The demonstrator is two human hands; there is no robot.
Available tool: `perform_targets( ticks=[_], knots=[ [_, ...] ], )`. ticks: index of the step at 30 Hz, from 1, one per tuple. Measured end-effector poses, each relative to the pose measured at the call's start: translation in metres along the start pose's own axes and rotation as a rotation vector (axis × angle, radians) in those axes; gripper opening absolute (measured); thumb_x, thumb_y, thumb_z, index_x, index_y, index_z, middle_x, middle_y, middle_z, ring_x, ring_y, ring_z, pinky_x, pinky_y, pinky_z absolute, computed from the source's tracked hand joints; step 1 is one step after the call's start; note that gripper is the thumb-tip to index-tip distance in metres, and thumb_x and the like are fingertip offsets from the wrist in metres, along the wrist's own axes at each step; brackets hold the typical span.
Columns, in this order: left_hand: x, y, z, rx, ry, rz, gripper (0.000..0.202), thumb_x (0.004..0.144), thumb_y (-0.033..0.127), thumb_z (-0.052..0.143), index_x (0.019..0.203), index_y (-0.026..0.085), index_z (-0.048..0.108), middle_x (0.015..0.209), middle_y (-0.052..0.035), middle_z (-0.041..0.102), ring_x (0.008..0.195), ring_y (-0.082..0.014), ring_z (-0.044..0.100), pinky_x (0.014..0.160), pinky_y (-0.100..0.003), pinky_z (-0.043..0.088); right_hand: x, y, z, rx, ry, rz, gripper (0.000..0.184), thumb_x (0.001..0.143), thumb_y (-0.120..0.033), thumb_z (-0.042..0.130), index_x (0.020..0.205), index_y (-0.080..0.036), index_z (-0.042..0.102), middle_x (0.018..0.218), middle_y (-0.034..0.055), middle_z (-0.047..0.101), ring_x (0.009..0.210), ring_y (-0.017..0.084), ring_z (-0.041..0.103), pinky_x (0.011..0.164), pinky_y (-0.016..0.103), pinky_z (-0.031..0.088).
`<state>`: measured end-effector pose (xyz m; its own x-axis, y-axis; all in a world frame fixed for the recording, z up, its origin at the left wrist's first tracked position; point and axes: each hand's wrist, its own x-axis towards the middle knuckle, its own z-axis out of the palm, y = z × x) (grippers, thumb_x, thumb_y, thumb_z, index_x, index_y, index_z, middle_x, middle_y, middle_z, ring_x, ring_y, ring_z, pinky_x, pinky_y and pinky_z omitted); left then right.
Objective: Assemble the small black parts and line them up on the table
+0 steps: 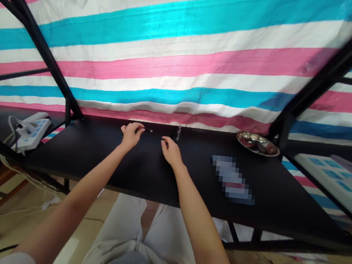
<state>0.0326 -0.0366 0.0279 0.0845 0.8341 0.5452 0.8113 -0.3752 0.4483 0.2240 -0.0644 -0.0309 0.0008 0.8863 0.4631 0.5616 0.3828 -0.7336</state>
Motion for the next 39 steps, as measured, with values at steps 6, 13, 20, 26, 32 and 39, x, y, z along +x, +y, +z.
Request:
perform_targets(
  ticks=[6,13,20,26,32,39],
  knots=[
    [-0.034,0.016,0.035,-0.309,0.053,-0.141,0.013,0.084,0.018,0.047,0.095,0.023,0.053,0.083,0.0013,0.066,0.087,-0.0157,0.058,0.089,-0.036,0.025,0.000,-0.009,-0.004,0.049,-0.019,0.066,0.034,0.086,-0.045,0.034,0.085,-0.019,0.055,0.070,0.0025,0.060,0.065,0.015,0.055,0.067,0.028,0.041],
    [-0.046,0.015,0.035,-0.567,-0.012,-0.084,0.013,0.083,0.018,0.047,0.096,0.022,0.050,0.083,-0.0014,0.066,0.088,-0.0163,0.062,0.088,-0.034,0.036,-0.001,-0.013,-0.002,0.178,-0.061,0.107,0.042,0.086,-0.055,0.030,0.075,-0.020,0.050,0.065,-0.0009,0.056,0.056,0.011,0.049,0.058,0.024,0.039],
    [-0.048,0.014,0.039,-0.592,-0.087,-0.023,0.013,0.084,0.017,0.047,0.096,0.021,0.048,0.084,-0.0024,0.066,0.090,-0.0168,0.063,0.089,-0.034,0.038,-0.002,-0.015,0.000,0.240,-0.121,0.101,0.046,0.085,-0.057,0.033,0.061,-0.020,0.045,0.053,-0.0030,0.047,0.047,0.009,0.043,0.051,0.023,0.036],
    [-0.048,0.012,0.041,-0.509,-0.110,-0.012,0.012,0.085,0.016,0.044,0.097,0.021,0.046,0.085,-0.0019,0.068,0.090,-0.0167,0.063,0.091,-0.036,0.036,-0.001,-0.012,0.004,0.347,-0.105,0.117,0.040,0.084,-0.056,0.037,0.065,-0.021,0.042,0.052,-0.0053,0.044,0.042,0.008,0.041,0.047,0.023,0.035],
    [-0.048,0.007,0.041,-0.504,-0.065,-0.028,0.012,0.085,0.016,0.043,0.096,0.020,0.046,0.082,-0.0024,0.068,0.088,-0.0164,0.063,0.088,-0.034,0.038,0.000,-0.001,0.012,0.452,-0.124,0.078,0.031,0.080,-0.051,0.046,0.088,-0.021,0.044,0.070,-0.0037,0.052,0.045,0.008,0.047,0.046,0.023,0.039],
    [-0.046,0.007,0.040,-0.489,-0.093,-0.022,0.011,0.085,0.017,0.043,0.096,0.020,0.045,0.081,-0.0027,0.068,0.086,-0.0158,0.063,0.087,-0.034,0.039,-0.001,0.001,0.010,0.297,-0.124,0.022,0.033,0.079,-0.042,0.050,0.103,-0.020,0.055,0.093,0.0056,0.059,0.056,0.011,0.054,0.058,0.030,0.047]
  ],
)
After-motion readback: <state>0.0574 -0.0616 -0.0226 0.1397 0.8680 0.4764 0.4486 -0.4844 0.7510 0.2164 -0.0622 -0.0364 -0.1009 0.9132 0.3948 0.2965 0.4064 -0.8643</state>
